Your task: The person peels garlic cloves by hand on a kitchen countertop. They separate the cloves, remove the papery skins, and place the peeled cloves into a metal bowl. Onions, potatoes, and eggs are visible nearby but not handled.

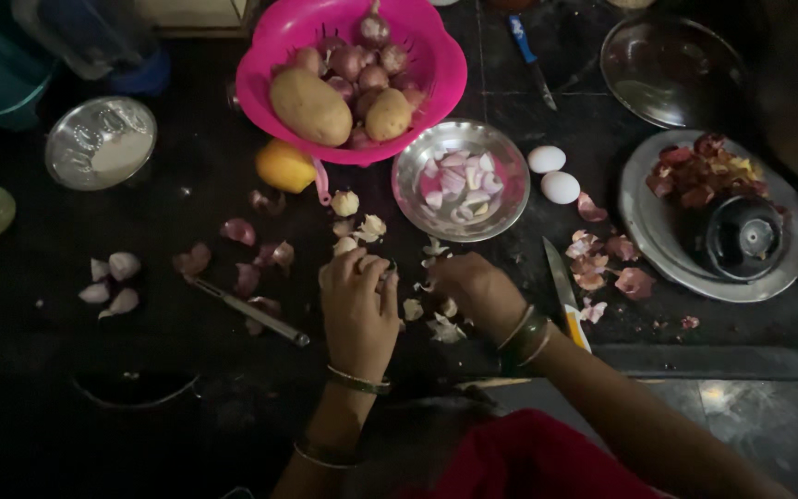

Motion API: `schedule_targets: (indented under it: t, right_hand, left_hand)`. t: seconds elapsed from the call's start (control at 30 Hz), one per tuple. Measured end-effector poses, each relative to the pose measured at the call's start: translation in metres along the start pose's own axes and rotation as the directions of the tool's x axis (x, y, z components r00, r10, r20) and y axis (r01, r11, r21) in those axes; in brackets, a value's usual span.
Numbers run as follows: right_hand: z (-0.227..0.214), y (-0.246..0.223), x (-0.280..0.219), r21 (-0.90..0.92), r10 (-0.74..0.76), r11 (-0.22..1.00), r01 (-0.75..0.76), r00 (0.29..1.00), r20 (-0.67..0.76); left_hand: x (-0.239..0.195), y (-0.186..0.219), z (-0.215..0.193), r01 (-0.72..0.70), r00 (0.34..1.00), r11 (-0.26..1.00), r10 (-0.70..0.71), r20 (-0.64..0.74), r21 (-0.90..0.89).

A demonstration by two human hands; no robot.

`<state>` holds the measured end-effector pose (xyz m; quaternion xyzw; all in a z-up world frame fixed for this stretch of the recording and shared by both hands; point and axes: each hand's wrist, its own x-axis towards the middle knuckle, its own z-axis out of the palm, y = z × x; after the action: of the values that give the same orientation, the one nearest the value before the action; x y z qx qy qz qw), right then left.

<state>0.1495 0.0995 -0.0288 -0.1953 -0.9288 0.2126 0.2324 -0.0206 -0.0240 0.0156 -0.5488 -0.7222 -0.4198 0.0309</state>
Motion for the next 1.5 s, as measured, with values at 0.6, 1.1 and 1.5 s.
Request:
schedule_targets:
  t: [0.6, 1.1, 1.5]
  right_hand:
    - [-0.090, -0.039, -0.068, 0.292, 0.447, 0.884, -0.364, 0.841, -0.305]
    - [-0.118, -0.046, -0.063, 0.137, 0.166, 0.982, -0.131, 0.943, -0.288]
    - [-0.098, -0.062, -0.066, 0.016, 0.089, 0.996, -0.091, 0.897, -0.432]
  left_hand:
    - [-0.021, 0.058, 0.059, 0.698, 0.711, 0.261, -0.143, 0.688, -0.667]
    - [-0.016, 0.067, 0.055, 0.693, 0.716, 0.182, -0.051, 0.697, -0.698]
    - [-0.021, 0.089, 0.065, 0.664, 0.721, 0.037, -0.298, 0.626, -0.747]
